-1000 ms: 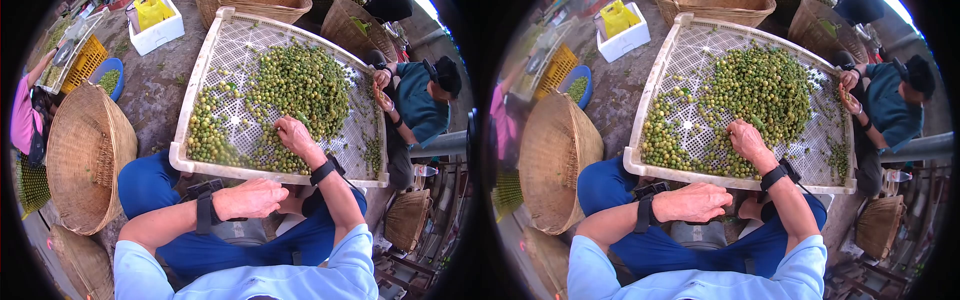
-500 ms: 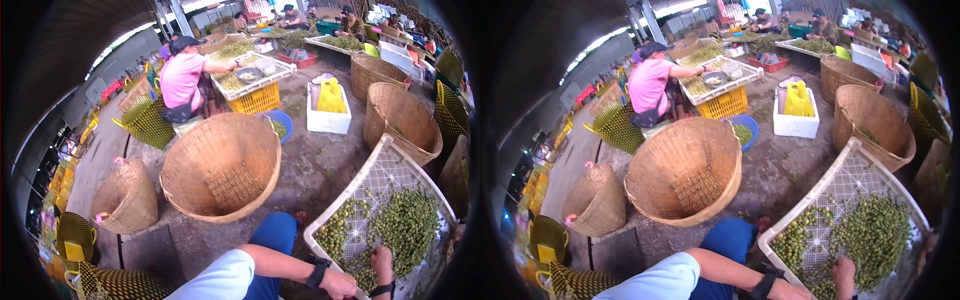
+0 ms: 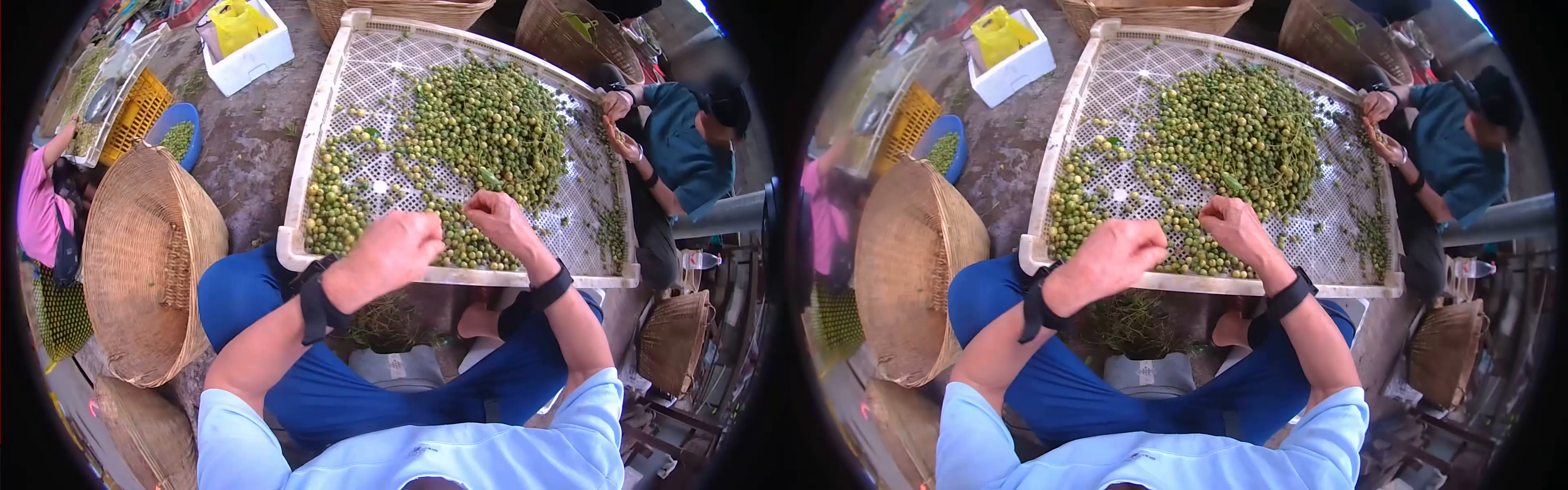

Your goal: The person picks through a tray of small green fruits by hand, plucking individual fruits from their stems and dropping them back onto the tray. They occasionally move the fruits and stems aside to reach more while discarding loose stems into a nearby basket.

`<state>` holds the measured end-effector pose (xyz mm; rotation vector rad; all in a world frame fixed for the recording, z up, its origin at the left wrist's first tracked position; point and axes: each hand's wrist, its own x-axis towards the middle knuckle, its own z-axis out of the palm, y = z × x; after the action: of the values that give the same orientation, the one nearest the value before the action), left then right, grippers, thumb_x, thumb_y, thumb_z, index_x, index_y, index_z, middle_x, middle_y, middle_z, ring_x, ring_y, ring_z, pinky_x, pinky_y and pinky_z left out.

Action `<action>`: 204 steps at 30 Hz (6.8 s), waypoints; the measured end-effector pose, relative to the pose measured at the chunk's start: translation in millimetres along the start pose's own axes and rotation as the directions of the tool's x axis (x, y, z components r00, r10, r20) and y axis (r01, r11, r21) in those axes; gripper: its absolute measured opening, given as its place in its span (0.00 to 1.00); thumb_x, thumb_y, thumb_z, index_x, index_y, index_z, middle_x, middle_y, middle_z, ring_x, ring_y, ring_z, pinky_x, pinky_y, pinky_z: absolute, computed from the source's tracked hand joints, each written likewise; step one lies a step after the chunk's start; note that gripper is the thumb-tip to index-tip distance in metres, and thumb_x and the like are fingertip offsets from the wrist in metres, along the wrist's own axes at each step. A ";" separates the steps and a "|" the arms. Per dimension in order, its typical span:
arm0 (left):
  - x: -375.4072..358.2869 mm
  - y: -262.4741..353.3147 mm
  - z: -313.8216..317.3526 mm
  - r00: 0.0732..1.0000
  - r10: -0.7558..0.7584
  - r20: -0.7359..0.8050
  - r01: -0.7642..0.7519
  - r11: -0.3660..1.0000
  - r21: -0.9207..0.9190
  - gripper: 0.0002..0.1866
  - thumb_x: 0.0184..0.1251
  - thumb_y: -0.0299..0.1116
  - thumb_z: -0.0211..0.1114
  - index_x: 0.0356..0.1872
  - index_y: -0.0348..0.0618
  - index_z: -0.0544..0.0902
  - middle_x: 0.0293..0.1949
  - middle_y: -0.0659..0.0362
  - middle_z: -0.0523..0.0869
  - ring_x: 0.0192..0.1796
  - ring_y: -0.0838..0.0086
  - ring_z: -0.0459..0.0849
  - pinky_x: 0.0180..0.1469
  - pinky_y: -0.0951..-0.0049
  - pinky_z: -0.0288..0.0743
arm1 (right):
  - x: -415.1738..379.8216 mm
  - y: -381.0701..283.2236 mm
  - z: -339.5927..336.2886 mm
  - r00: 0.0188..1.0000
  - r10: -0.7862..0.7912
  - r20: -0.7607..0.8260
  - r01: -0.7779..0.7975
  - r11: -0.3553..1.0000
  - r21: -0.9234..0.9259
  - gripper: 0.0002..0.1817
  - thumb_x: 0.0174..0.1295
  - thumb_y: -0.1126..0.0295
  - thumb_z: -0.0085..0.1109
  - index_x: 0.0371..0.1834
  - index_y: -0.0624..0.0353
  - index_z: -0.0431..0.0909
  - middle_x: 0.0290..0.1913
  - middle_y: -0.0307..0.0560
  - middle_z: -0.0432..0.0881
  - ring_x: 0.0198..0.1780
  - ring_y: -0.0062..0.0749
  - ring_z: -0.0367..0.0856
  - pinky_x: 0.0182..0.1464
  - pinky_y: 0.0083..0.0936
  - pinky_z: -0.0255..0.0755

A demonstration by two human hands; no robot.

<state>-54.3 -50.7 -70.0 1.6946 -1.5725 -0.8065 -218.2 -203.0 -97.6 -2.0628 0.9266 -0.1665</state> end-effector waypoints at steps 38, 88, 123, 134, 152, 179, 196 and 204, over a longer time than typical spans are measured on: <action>29.0 12.8 -31.5 0.995 -0.024 -0.100 0.010 0.990 -0.141 0.05 0.58 0.26 0.62 0.33 0.35 0.80 0.21 0.58 0.80 0.23 0.80 0.76 0.27 0.75 0.71 | 2.7 34.7 26.8 0.952 -0.282 -0.121 0.167 0.806 -0.568 0.10 0.55 0.75 0.53 0.40 0.55 0.74 0.39 0.51 0.72 0.39 0.48 0.78 0.37 0.40 0.73; -14.7 9.4 32.4 0.857 0.343 0.385 -0.289 0.938 -0.193 0.11 0.56 0.30 0.65 0.38 0.34 0.78 0.34 0.52 0.83 0.36 0.58 0.82 0.40 0.65 0.75 | -25.2 33.9 15.3 0.981 -0.185 0.059 0.191 0.872 -0.450 0.05 0.58 0.70 0.54 0.32 0.58 0.70 0.35 0.49 0.75 0.35 0.48 0.78 0.35 0.41 0.71; 4.5 -7.4 7.2 0.989 -0.106 -0.104 0.117 0.988 0.104 0.10 0.56 0.26 0.64 0.40 0.37 0.78 0.12 0.58 0.72 0.17 0.65 0.76 0.25 0.68 0.71 | -52.4 -37.6 3.5 0.819 -0.131 0.558 0.354 0.882 -0.312 0.12 0.54 0.69 0.57 0.43 0.55 0.74 0.26 0.49 0.81 0.30 0.47 0.81 0.32 0.40 0.73; 3.6 -6.5 -23.5 0.948 0.013 -0.318 -0.013 1.000 0.000 0.06 0.54 0.21 0.64 0.33 0.36 0.79 0.28 0.55 0.79 0.24 0.72 0.80 0.27 0.75 0.74 | 25.9 9.7 60.5 0.956 -0.284 -0.075 0.222 0.865 -0.449 0.06 0.58 0.68 0.55 0.34 0.58 0.71 0.36 0.51 0.75 0.34 0.52 0.78 0.34 0.43 0.72; 8.9 -13.3 11.5 0.999 -0.022 -0.047 0.027 0.994 0.109 0.04 0.56 0.22 0.63 0.32 0.35 0.81 0.26 0.54 0.80 0.25 0.70 0.79 0.28 0.72 0.71 | -51.5 3.4 58.1 0.951 -0.297 0.082 0.307 0.890 -0.336 0.08 0.56 0.67 0.54 0.27 0.60 0.71 0.26 0.51 0.76 0.24 0.46 0.80 0.23 0.39 0.72; 2.3 10.4 35.8 0.982 0.066 0.178 -0.051 0.995 -0.092 0.07 0.57 0.26 0.64 0.36 0.37 0.79 0.30 0.53 0.78 0.30 0.62 0.80 0.33 0.67 0.74 | -36.0 27.2 -9.4 0.983 -0.171 -0.072 0.164 0.982 -0.091 0.08 0.50 0.79 0.55 0.34 0.61 0.71 0.32 0.50 0.72 0.36 0.47 0.74 0.36 0.36 0.70; 11.8 -10.0 49.5 0.989 0.066 0.132 -0.019 0.943 -0.332 0.07 0.56 0.31 0.64 0.26 0.37 0.78 0.23 0.60 0.71 0.25 0.74 0.71 0.29 0.70 0.65 | -71.8 -14.3 2.5 0.941 -0.337 -0.028 0.338 0.934 0.114 0.10 0.47 0.82 0.63 0.31 0.63 0.73 0.27 0.43 0.77 0.25 0.26 0.78 0.27 0.21 0.74; 10.0 -3.6 54.2 0.977 -0.160 0.141 0.201 0.471 -0.859 0.06 0.64 0.28 0.62 0.36 0.37 0.84 0.32 0.65 0.76 0.32 0.83 0.73 0.36 0.82 0.68 | -64.8 -9.6 2.5 0.996 0.090 0.004 -0.074 0.798 0.597 0.10 0.58 0.76 0.58 0.42 0.63 0.73 0.34 0.39 0.76 0.31 0.22 0.77 0.28 0.20 0.75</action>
<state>-95.6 -64.2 -104.1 1.0421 -0.7040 -1.4498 -258.3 -154.6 -78.8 -1.4299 0.8397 -0.3882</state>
